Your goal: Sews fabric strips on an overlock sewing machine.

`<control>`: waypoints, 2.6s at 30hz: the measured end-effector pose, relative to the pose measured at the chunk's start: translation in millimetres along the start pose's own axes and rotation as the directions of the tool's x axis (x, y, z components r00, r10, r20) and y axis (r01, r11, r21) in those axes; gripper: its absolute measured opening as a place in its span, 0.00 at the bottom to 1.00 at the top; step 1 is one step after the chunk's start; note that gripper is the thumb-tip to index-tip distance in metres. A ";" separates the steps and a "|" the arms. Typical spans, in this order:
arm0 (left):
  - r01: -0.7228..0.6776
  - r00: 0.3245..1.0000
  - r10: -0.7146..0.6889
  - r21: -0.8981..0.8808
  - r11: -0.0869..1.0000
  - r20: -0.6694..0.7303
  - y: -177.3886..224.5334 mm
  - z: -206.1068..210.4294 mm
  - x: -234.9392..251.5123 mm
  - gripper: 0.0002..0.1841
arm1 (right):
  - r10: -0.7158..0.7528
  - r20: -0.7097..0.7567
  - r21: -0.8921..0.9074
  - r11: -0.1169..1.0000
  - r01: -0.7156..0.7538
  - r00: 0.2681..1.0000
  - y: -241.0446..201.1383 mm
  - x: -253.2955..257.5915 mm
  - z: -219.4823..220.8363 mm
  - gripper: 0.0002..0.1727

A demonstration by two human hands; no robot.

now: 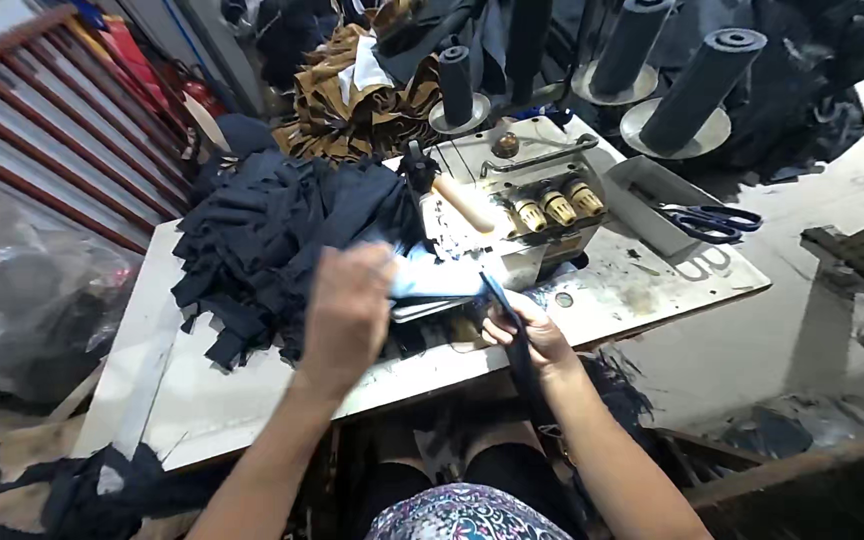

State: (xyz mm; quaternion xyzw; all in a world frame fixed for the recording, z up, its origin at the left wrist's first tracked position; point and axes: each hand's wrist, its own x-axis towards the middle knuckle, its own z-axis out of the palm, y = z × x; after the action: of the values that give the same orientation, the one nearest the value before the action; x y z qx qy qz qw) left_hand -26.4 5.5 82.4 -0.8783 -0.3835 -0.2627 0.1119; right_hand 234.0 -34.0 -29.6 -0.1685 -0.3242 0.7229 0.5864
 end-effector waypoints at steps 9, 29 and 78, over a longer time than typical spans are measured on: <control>-0.047 0.997 0.051 -0.071 0.996 0.061 20.2 44.3 -34.2 0.22 | -0.035 0.006 0.324 0.945 0.031 0.999 -8.8 -3.1 -22.2 0.17; 0.001 0.992 0.011 -0.095 0.996 0.127 40.0 55.6 -29.8 0.29 | -0.083 -0.167 0.428 0.892 0.148 0.983 0.3 10.7 -9.9 0.24; -0.013 0.985 0.042 -0.172 0.985 0.166 25.7 54.0 -12.4 0.24 | -0.082 -0.155 0.282 0.951 0.124 0.985 7.1 18.2 3.1 0.20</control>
State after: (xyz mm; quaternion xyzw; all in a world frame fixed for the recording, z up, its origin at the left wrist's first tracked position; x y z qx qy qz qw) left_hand 5.6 1.9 30.5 -0.9089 -0.3556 -0.2176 0.0074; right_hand 222.1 -18.2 -29.6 -0.1140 -0.1805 0.7173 0.6633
